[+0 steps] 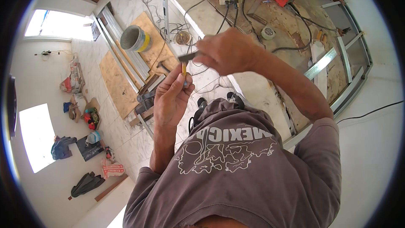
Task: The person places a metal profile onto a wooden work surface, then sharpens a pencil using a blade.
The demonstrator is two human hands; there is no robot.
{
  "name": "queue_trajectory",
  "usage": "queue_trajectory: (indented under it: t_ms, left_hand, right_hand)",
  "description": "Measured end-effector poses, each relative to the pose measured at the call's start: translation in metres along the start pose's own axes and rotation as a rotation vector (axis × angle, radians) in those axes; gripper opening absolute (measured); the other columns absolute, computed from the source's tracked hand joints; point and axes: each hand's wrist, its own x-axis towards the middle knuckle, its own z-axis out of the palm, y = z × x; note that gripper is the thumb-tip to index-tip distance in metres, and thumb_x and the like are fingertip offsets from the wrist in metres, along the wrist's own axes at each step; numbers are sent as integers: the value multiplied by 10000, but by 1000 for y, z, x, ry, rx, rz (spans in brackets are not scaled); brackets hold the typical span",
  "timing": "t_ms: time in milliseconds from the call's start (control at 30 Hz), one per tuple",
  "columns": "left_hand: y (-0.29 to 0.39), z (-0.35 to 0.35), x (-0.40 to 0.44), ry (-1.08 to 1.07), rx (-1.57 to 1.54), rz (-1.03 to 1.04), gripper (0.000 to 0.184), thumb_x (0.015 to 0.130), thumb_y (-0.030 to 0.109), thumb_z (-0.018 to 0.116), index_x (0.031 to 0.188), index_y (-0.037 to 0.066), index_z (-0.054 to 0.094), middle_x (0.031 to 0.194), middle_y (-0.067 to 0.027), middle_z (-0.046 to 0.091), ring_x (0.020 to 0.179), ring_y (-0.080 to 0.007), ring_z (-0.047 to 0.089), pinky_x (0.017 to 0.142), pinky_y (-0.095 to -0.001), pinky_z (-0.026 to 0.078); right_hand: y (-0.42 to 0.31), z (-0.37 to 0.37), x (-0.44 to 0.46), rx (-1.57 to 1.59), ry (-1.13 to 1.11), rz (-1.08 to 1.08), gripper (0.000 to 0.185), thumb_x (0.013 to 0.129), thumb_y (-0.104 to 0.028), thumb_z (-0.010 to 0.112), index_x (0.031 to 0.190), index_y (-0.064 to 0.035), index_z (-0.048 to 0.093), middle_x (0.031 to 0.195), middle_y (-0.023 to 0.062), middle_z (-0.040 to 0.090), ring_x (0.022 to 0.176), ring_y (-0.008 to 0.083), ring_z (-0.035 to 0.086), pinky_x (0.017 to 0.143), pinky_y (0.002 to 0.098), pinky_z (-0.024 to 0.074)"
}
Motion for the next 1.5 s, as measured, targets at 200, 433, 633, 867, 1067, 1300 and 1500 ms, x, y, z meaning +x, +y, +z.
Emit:
queue_trajectory:
  t_ms: [200, 433, 633, 867, 1067, 1300, 1500]
  left_hand:
    - [7, 0, -6, 15, 12, -7, 380, 1022, 75, 573, 1386, -31, 553, 1096, -68, 680, 979, -128, 633, 842, -289, 510]
    - [4, 4, 1, -19, 94, 23, 383, 1032, 92, 560, 1385, -58, 541, 1200, -81, 664, 975, -109, 623, 816, -270, 500]
    - [2, 2, 0, -67, 112, 58, 389, 1038, 87, 545, 1393, -72, 525, 1166, -71, 670, 951, -93, 606, 824, -268, 490]
    - [-1, 4, -1, -27, 123, 59, 391, 1039, 83, 539, 1385, -97, 519, 1136, -75, 671, 945, -95, 602, 840, -271, 486]
    - [-4, 6, 1, -16, 149, 81, 391, 1035, 87, 551, 1381, -94, 526, 1106, -68, 672, 940, -97, 602, 839, -265, 482]
    - [-1, 10, 2, 11, 130, 67, 396, 1029, 87, 565, 1384, -85, 529, 1050, -55, 661, 923, -91, 576, 829, -264, 465]
    - [3, 6, -2, -39, 112, 62, 410, 1030, 116, 571, 1384, -87, 530, 1015, -49, 655, 904, -95, 565, 824, -254, 458]
  right_hand:
    - [6, -21, -8, 110, -32, 147, 324, 975, -356, 610, 823, -76, 550, 678, 112, 608, 609, 340, 626, 544, 432, 479]
    - [-20, -6, -7, 165, -154, 85, 345, 986, -371, 584, 842, -58, 568, 662, 128, 610, 599, 351, 639, 546, 438, 485]
    - [-24, -1, -2, 134, -119, 10, 358, 993, -375, 575, 873, -38, 595, 664, 134, 621, 584, 345, 641, 533, 438, 491]
    - [-22, 2, 1, 138, -140, -15, 364, 996, -384, 570, 875, -43, 605, 664, 115, 625, 565, 321, 634, 513, 418, 489]
    - [-18, 3, 1, 114, -128, -38, 377, 992, -402, 569, 861, -49, 595, 678, 103, 623, 579, 318, 640, 509, 418, 490]
    - [-7, 5, 1, -8, -89, -54, 393, 980, -421, 580, 839, -54, 575, 709, 88, 604, 600, 316, 641, 509, 420, 492]
    - [18, -1, -2, -62, -43, 56, 356, 974, -394, 603, 846, -64, 565, 706, 106, 599, 598, 325, 633, 524, 425, 489]
